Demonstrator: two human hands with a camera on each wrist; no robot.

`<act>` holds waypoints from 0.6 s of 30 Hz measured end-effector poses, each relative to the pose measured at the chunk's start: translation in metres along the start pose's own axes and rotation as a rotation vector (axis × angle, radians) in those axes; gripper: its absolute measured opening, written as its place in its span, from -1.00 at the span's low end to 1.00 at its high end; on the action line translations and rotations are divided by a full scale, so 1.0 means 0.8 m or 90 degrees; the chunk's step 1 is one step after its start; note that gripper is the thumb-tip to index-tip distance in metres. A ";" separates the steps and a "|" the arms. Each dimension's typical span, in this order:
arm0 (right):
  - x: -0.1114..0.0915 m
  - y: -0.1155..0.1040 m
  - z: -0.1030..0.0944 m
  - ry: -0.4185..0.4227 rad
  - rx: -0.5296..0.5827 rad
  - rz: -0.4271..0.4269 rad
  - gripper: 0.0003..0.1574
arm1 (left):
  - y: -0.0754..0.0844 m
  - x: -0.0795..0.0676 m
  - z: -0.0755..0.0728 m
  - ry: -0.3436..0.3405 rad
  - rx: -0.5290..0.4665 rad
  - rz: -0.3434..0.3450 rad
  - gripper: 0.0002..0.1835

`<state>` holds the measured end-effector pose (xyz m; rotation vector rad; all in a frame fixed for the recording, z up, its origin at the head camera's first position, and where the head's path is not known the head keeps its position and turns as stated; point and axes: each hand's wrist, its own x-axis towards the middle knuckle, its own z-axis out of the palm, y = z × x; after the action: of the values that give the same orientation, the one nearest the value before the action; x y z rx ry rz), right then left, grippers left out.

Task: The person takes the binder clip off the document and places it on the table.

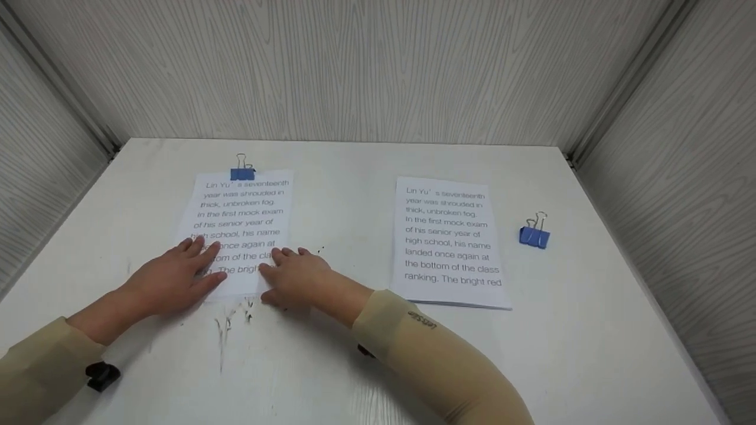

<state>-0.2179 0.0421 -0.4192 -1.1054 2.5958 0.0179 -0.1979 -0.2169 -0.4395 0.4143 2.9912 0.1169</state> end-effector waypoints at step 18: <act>-0.092 0.051 0.021 0.025 0.039 -0.021 -0.17 | 0.074 0.002 0.004 0.000 0.008 0.089 -0.22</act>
<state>-0.1943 0.1246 -0.4184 -1.1377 2.5945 -0.0910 -0.1830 -0.1596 -0.4375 0.6238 2.9624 0.1096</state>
